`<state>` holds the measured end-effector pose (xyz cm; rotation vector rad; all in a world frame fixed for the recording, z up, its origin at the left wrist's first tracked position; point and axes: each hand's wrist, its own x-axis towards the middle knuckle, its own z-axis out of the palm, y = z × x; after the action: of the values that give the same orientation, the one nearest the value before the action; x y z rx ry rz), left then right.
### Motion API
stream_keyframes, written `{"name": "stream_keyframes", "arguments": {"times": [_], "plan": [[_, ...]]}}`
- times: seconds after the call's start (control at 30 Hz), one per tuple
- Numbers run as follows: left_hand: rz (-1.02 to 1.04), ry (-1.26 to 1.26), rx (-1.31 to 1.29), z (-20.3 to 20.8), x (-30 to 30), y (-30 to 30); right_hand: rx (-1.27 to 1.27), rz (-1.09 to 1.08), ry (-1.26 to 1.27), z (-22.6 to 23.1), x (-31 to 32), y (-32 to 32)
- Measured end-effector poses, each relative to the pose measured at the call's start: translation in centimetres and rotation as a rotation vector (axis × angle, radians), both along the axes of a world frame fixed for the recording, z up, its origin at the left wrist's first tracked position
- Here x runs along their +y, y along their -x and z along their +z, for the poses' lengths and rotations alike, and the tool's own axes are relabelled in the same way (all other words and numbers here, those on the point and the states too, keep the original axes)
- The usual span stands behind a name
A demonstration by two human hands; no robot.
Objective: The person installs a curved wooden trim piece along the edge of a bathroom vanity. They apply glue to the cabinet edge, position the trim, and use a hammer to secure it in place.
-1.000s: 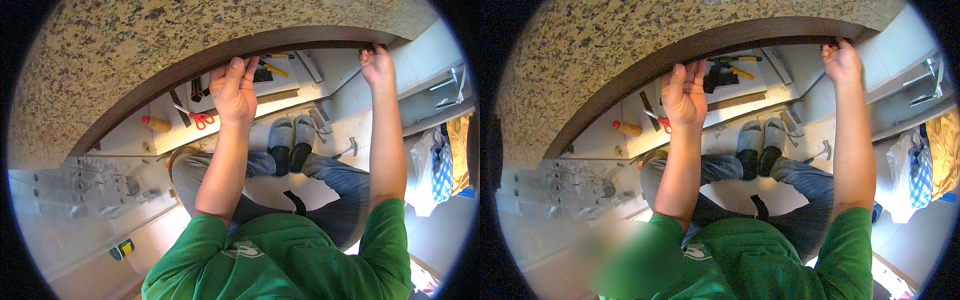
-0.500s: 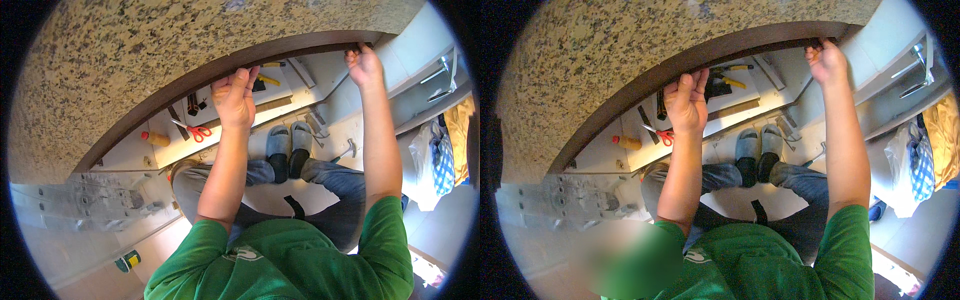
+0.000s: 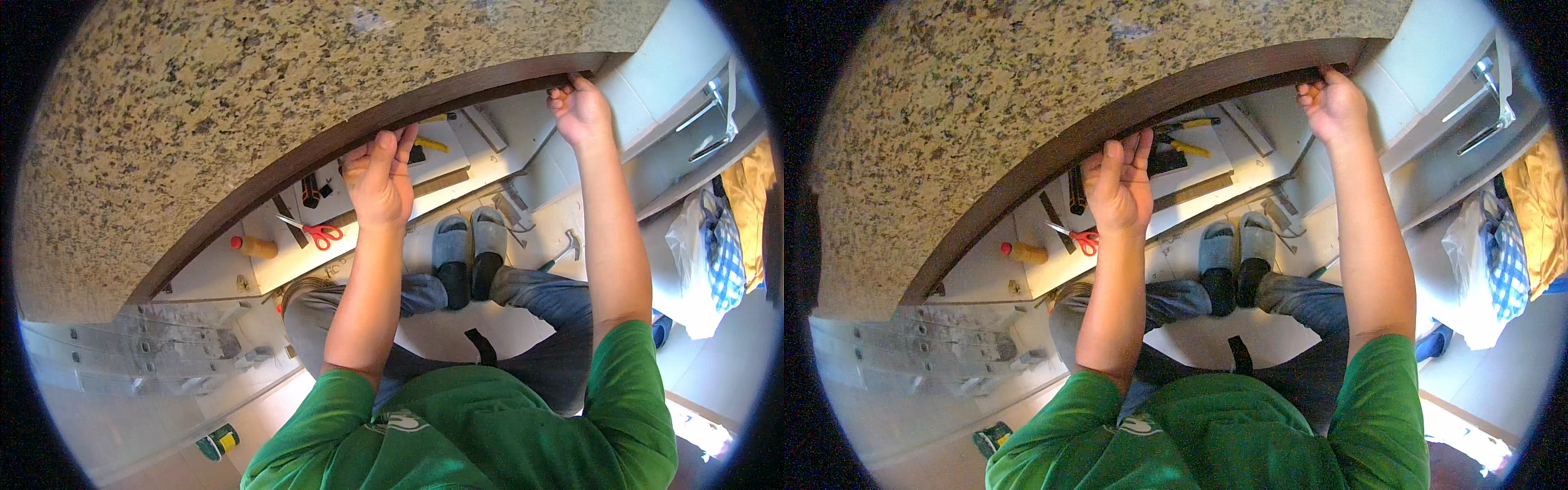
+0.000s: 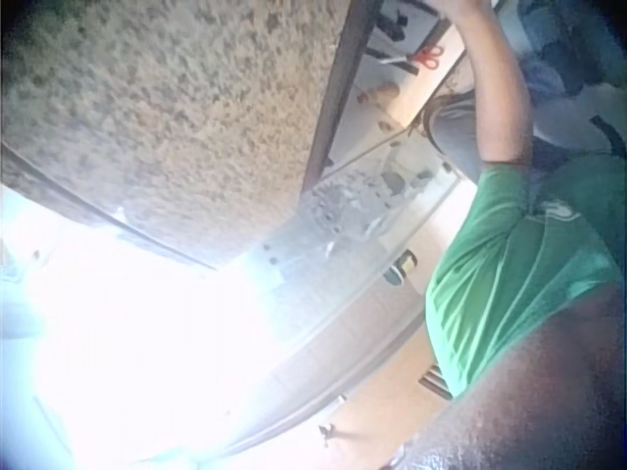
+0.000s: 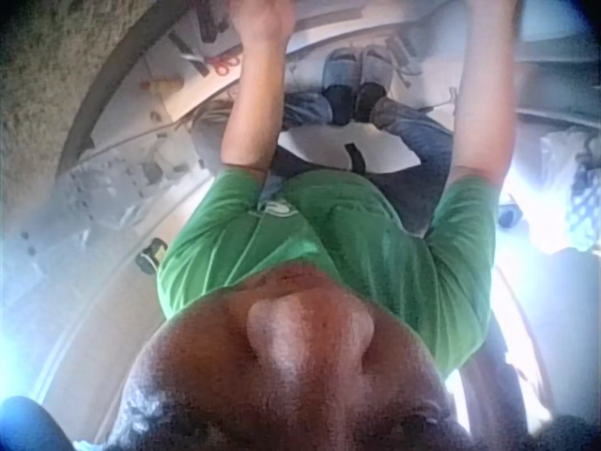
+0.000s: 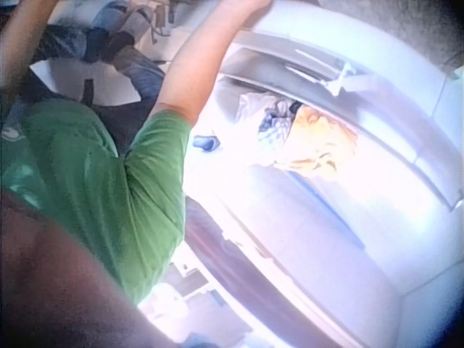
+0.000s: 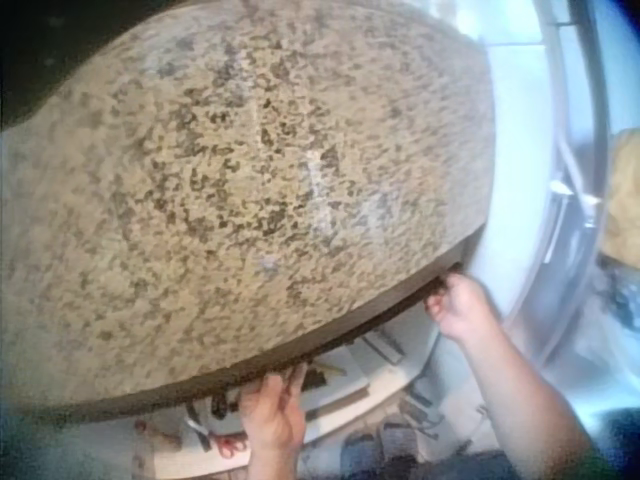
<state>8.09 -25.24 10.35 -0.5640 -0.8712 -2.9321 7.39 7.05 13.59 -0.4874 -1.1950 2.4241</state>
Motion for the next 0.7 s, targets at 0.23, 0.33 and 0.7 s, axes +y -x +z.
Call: {"name": "stream_keyframes", "arguments": {"times": [0.23, 0.33, 0.7], "plan": [[-0.085, 0.063, 0.009, -0.1, 2.5, 0.7, 0.018, 0.007, 0.000, -0.3, 0.1, 0.2], [-0.117, 0.093, 0.020, -0.2, 3.4, 1.0, 0.037, 0.033, 0.010, -0.1, -0.1, 0.1], [-0.061, 0.105, 0.017, 0.1, 5.5, 1.3, 0.202, 0.254, 0.153, -1.1, 0.2, -0.7]]}}
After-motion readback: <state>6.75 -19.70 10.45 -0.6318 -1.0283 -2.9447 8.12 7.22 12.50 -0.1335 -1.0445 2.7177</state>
